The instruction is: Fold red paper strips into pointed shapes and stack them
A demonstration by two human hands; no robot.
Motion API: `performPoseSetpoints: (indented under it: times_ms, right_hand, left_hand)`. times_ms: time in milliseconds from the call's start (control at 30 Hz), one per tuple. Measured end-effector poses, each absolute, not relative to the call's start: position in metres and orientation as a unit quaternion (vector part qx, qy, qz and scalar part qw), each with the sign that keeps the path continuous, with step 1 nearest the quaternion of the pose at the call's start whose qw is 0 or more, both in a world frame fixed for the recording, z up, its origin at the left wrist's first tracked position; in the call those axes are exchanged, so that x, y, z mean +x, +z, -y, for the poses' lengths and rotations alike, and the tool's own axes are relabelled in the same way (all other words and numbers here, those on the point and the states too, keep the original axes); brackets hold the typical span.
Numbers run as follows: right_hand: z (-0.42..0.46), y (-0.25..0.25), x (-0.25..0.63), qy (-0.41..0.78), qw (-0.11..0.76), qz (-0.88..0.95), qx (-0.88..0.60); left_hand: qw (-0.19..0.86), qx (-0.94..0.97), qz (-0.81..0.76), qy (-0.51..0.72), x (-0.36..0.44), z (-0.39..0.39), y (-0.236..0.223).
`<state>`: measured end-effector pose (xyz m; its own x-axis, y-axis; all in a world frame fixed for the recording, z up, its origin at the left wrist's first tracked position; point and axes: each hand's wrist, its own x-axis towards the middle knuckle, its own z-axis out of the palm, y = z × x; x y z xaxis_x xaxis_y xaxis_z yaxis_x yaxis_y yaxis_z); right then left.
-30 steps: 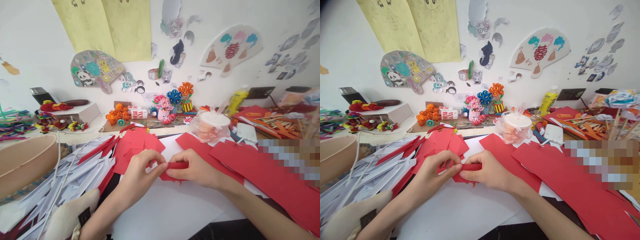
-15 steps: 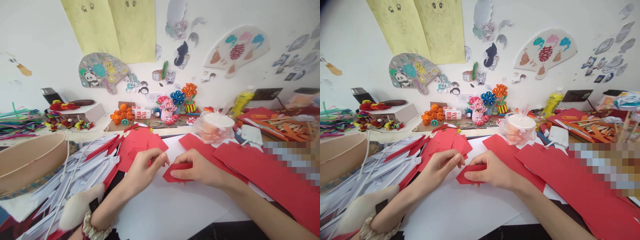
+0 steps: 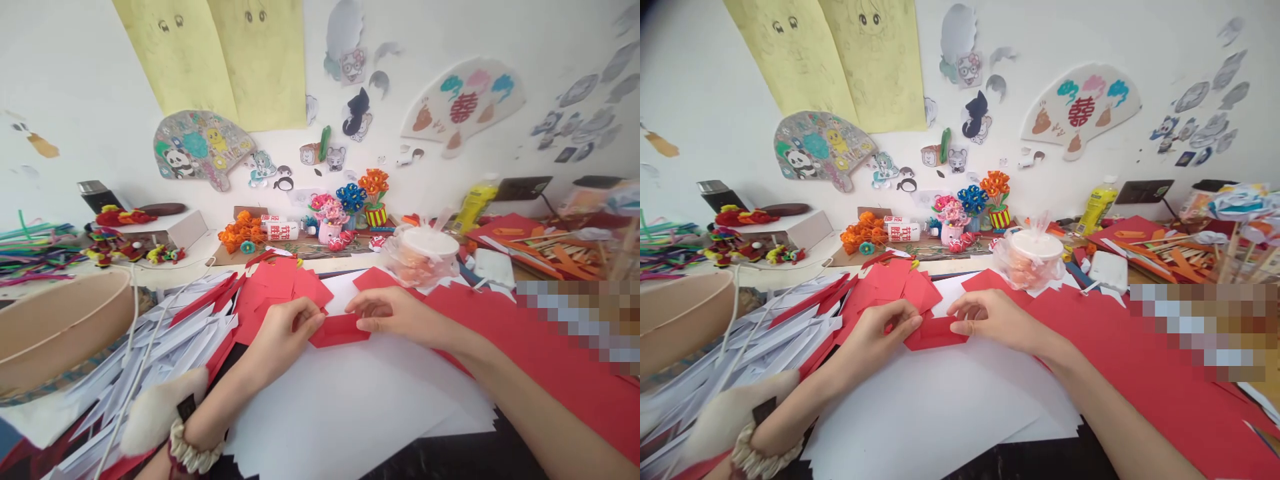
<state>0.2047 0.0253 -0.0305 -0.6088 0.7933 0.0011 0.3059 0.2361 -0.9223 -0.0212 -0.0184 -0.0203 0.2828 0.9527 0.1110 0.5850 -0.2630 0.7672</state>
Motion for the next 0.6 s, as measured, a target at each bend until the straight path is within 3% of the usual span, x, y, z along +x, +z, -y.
performPoseSetpoints:
  times_ms: [600]
  right_hand:
    - [-0.014,-0.041,0.201,0.390,0.238,0.778,-0.432]
  left_hand:
    - [0.274,0.766,-0.541,0.214,-0.023,0.017,-0.016]
